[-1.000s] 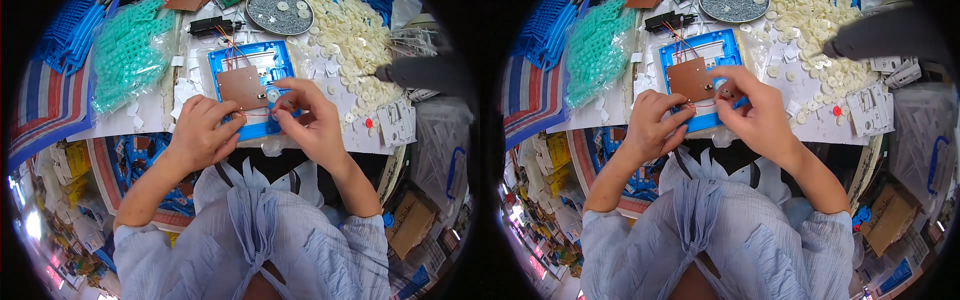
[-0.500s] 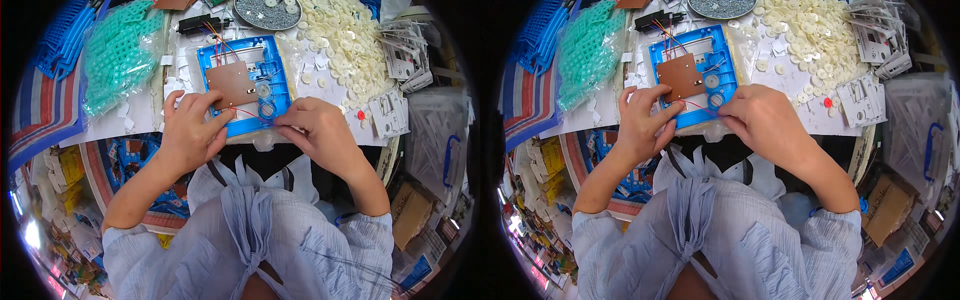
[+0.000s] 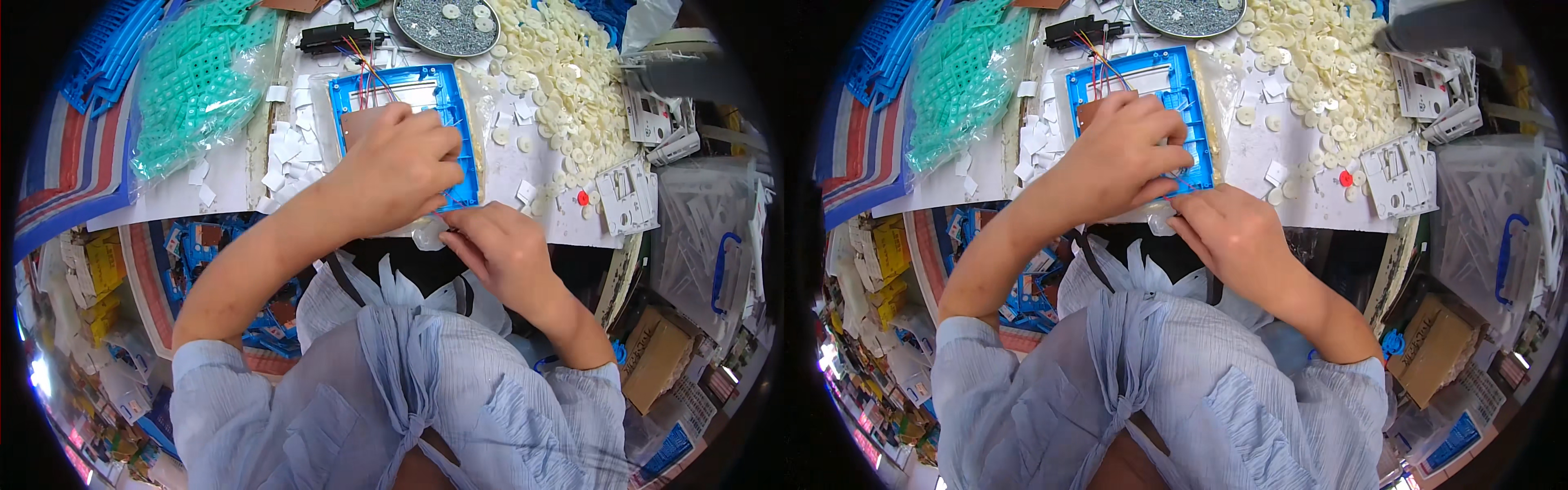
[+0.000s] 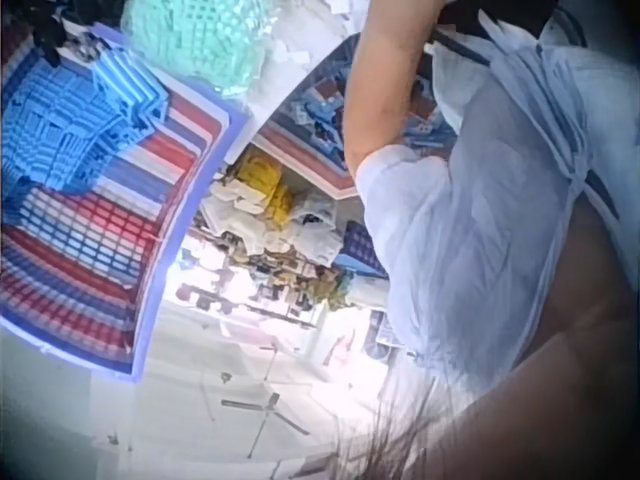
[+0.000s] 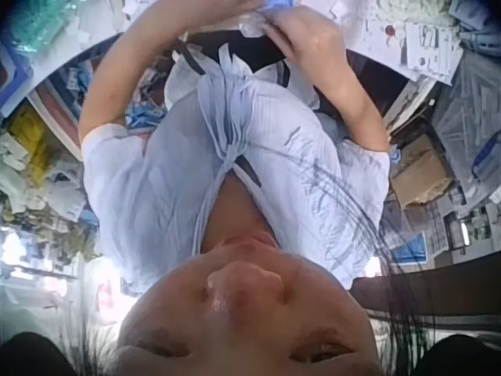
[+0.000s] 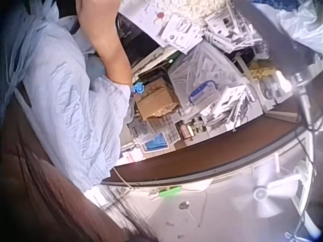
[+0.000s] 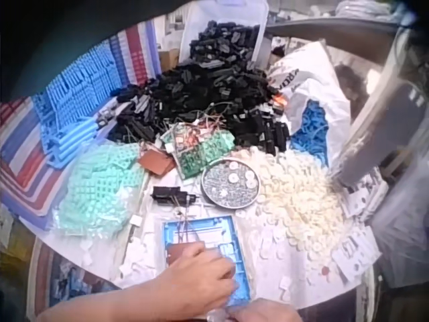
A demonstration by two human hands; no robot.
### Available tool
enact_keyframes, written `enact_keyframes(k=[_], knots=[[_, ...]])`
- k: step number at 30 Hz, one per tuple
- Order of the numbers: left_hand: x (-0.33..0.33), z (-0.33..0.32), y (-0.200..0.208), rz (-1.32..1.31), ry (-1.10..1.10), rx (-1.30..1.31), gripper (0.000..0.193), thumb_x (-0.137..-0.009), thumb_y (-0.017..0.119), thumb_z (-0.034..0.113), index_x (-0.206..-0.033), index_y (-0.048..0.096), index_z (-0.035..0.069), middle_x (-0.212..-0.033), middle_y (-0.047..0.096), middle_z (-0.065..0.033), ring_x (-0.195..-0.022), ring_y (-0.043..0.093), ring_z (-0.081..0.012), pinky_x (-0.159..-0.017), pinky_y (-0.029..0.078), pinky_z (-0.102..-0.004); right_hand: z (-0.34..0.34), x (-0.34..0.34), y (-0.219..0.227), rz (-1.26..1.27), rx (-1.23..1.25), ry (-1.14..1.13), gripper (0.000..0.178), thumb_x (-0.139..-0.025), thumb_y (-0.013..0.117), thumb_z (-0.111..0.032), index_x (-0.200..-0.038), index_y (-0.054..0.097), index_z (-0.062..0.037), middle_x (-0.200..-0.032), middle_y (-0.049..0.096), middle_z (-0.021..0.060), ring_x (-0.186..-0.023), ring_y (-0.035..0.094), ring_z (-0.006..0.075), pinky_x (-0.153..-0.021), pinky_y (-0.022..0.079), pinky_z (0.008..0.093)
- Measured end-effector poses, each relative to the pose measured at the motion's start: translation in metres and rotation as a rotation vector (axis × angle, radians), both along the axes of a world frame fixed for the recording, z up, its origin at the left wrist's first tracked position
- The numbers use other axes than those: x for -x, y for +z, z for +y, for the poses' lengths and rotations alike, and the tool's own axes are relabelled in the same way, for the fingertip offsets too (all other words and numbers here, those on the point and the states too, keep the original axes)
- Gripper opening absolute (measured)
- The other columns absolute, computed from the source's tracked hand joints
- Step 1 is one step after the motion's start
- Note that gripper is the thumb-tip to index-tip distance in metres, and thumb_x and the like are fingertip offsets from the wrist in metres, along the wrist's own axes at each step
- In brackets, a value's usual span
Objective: Assembling an electronic device by placing buttons and circuit boards into a plastic housing and fastening with an electric screwdriver.
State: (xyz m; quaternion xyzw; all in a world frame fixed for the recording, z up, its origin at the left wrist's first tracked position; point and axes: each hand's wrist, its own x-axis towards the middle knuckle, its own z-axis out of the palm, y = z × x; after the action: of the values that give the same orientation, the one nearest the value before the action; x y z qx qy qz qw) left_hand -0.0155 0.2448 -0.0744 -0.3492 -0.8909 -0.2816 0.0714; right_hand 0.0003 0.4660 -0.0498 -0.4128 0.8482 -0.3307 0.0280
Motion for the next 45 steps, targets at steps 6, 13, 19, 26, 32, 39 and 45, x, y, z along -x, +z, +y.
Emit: enact_keyframes(k=[6,13,19,26,32,39,45], knots=[[0.014,0.009,-0.003,-0.204,0.053,0.024,0.015,-0.084,0.071,0.013,-0.099,0.07,0.013,-0.095,0.069,-0.004,-0.081,0.063,-0.0266,-0.083,0.044,-0.0413,0.008,0.01,0.008,0.083,-0.109,0.038,0.018,-0.08,0.077,-0.009,-0.097,0.072,-0.0059,-0.086,0.065,0.006,-0.075,0.063,0.0237,-0.061,0.052,0.0364],[-0.022,0.013,-0.002,-0.175,0.27,-0.401,0.03,-0.081,0.071,0.005,-0.11,0.064,0.008,-0.098,0.067,-0.0098,-0.089,0.064,-0.0297,-0.085,0.045,-0.0433,0.01,0.038,-0.003,0.132,-0.147,0.144,0.015,-0.078,0.072,-0.01,-0.093,0.071,-0.0071,-0.083,0.06,0.0037,-0.079,0.06,0.0232,-0.061,0.052,0.0349],[-0.054,0.006,-0.015,-0.071,0.182,-0.2,0.034,-0.078,0.077,0.008,-0.109,0.062,0.008,-0.104,0.064,-0.0076,-0.098,0.061,-0.0297,-0.089,0.044,-0.0453,0.005,0.048,0.001,0.131,-0.203,0.261,0.009,-0.079,0.072,-0.013,-0.085,0.066,-0.0081,-0.084,0.059,0.003,-0.085,0.059,0.0228,-0.061,0.053,0.0357],[-0.053,0.006,-0.02,-0.054,0.192,-0.158,0.026,-0.08,0.076,0.01,-0.104,0.065,0.01,-0.105,0.064,-0.0046,-0.096,0.062,-0.0271,-0.089,0.043,-0.0438,0.017,0.063,-0.027,-0.035,0.025,0.285,0.014,-0.079,0.08,-0.014,-0.092,0.074,-0.0091,-0.082,0.061,0.0044,-0.074,0.058,0.0241,-0.061,0.05,0.0369],[-0.053,0.009,-0.021,0.062,0.156,-0.082,0.034,-0.078,0.069,0.013,-0.112,0.072,0.013,-0.107,0.065,-0.0006,-0.095,0.061,-0.0215,-0.087,0.043,-0.0403,0.027,0.05,-0.041,-0.132,0.082,0.146,0.019,-0.08,0.081,-0.014,-0.098,0.079,-0.0091,-0.073,0.059,0.0058,-0.07,0.058,0.0228,-0.06,0.047,0.0341],[-0.055,0.011,-0.019,0.09,0.13,-0.003,0.039,-0.077,0.067,0.013,-0.115,0.074,0.011,-0.112,0.066,-0.0008,-0.096,0.06,-0.0198,-0.087,0.042,-0.0397,0.033,0.05,-0.033,-0.563,0.053,0.033,0.018,-0.088,0.073,-0.007,-0.105,0.079,-0.0046,-0.073,0.064,0.0082,-0.063,0.058,0.0164,-0.058,0.045,0.0295],[-0.054,0.013,-0.012,0.045,0.091,0.088,0.041,-0.079,0.065,0.013,-0.119,0.071,0.008,-0.113,0.066,-0.0032,-0.097,0.06,-0.0203,-0.089,0.042,-0.0404,0.023,0.055,-0.023,-0.744,-0.053,-0.076,0.015,-0.09,0.073,-0.01,-0.101,0.077,-0.0026,-0.068,0.065,0.0083,-0.059,0.058,0.0124,-0.056,0.045,0.0284]])
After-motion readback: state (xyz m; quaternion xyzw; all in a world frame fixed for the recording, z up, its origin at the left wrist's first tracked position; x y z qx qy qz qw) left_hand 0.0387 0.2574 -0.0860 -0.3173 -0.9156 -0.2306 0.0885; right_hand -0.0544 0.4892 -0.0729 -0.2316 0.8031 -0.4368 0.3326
